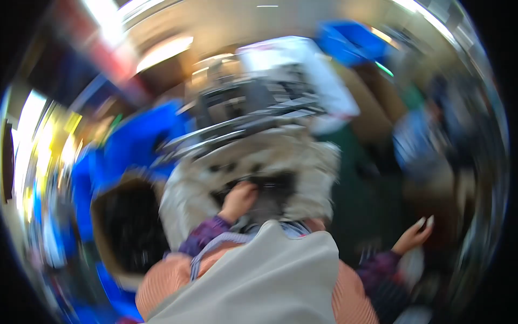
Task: Processing and sorting small black plastic components using a machine in a manufacturing facility.
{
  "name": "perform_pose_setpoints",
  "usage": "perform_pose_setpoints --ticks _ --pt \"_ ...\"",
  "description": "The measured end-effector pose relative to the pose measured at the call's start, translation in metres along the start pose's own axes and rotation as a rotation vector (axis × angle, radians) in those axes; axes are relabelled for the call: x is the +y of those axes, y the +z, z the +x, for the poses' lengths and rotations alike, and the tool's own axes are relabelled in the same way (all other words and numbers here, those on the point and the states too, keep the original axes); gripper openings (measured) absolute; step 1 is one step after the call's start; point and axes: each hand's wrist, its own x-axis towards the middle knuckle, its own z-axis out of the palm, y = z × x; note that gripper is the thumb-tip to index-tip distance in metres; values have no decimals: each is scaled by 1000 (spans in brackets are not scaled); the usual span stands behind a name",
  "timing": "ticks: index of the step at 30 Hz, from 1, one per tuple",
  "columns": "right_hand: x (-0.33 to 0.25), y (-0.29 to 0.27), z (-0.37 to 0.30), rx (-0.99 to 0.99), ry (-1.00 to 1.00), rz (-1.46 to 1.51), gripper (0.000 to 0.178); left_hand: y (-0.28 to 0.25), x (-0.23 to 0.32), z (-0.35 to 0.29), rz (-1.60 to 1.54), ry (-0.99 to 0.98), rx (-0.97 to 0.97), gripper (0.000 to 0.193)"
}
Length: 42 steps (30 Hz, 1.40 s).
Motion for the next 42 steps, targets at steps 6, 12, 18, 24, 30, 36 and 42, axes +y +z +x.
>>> perform_pose_setpoints --ticks 6,12,18,24,30,36,42 --pt "-228 205 -82 -946 -146 784 35 7 -5 -24 82 108 161 50" --pt "-385 203 -109 -1110 -444 1137 32 -39 4 -118 -17 -308 547 37" --pt "-443 158 -129 -1464 -339 1461 24 -78 2 -180 -88 -696 819 34" --pt "-506 146 -127 -1569 -339 1657 46 -118 -15 -230 171 -768 1173 47" --pt "-496 160 -153 -1705 -353 1599 50 -134 -30 -273 288 -878 1297 54" --pt "-490 160 -151 -1715 -256 1522 51 -158 -44 -290 257 -981 1343 57" --pt "-514 167 -159 -1705 -307 1528 49 -125 -51 -305 304 -1083 1133 59"
